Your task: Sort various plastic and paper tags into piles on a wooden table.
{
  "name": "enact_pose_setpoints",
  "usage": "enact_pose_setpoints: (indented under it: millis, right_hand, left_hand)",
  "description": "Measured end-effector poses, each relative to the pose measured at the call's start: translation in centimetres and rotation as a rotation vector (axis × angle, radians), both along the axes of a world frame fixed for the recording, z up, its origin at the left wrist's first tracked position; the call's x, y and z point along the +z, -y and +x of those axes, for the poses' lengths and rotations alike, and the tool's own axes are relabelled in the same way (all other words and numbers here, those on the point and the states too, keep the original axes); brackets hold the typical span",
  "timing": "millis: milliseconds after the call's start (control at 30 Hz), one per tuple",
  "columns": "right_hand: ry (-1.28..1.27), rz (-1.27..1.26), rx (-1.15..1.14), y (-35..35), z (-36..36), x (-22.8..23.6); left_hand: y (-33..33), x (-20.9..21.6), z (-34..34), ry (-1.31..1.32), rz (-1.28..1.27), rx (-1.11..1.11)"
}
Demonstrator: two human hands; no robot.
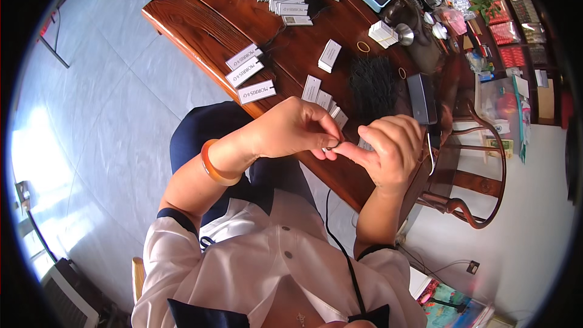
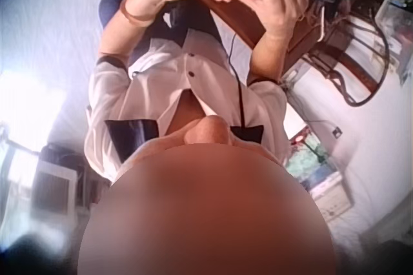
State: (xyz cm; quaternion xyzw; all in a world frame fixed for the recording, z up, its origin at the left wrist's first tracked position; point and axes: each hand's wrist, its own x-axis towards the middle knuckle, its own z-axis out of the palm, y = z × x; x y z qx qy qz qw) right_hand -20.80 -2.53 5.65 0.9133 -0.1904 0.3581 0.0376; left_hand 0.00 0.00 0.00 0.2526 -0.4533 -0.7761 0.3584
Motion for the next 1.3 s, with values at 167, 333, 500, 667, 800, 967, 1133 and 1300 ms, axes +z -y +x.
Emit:
enact_pose_setpoints:
  millis: [167, 333, 500, 667, 800, 967, 1133, 1300]
  right_hand:
    - [0.038, -0.080, -0.076, -0.5, 0.5, -0.2]
    - [0.155, 0.074, -0.107, -0.6, 1.8, -1.7]
    - [0.162, 0.122, -0.146, -0.1, 1.2, -2.1]
    - [0.274, 0.278, -0.086, 0.1, 1.8, -2.4]
    - [0.288, 0.351, -0.024, 0.1, 1.9, -2.0]
    - [0.401, 0.423, -0.041, -0.3, 1.4, -2.4]
    - [0.536, 0.505, -0.076, -0.4, 1.1, -3.1]
    - [0.554, 0.542, -0.049, -0.5, 1.0, -3.2]
  left_hand:
    - [-1.2, -0.3, -1.7, -0.102, -0.199, 0.351]
    - [-0.9, -1.0, -2.7, -0.295, -0.158, 0.444]
    - [-0.3, -1.0, -2.0, -0.439, 0.064, 0.302]
    - [0.1, -1.3, -2.5, -0.523, 0.122, 0.354]
    - [0.4, -1.6, -2.2, -0.505, 0.079, 0.377]
    - [0.3, -1.0, -1.5, -0.272, -0.088, 0.403]
    - [0.4, -1.2, -1.7, -0.076, -0.382, 0.488]
    - [0.3, -1.3, -1.3, 0.016, -0.524, 0.506]
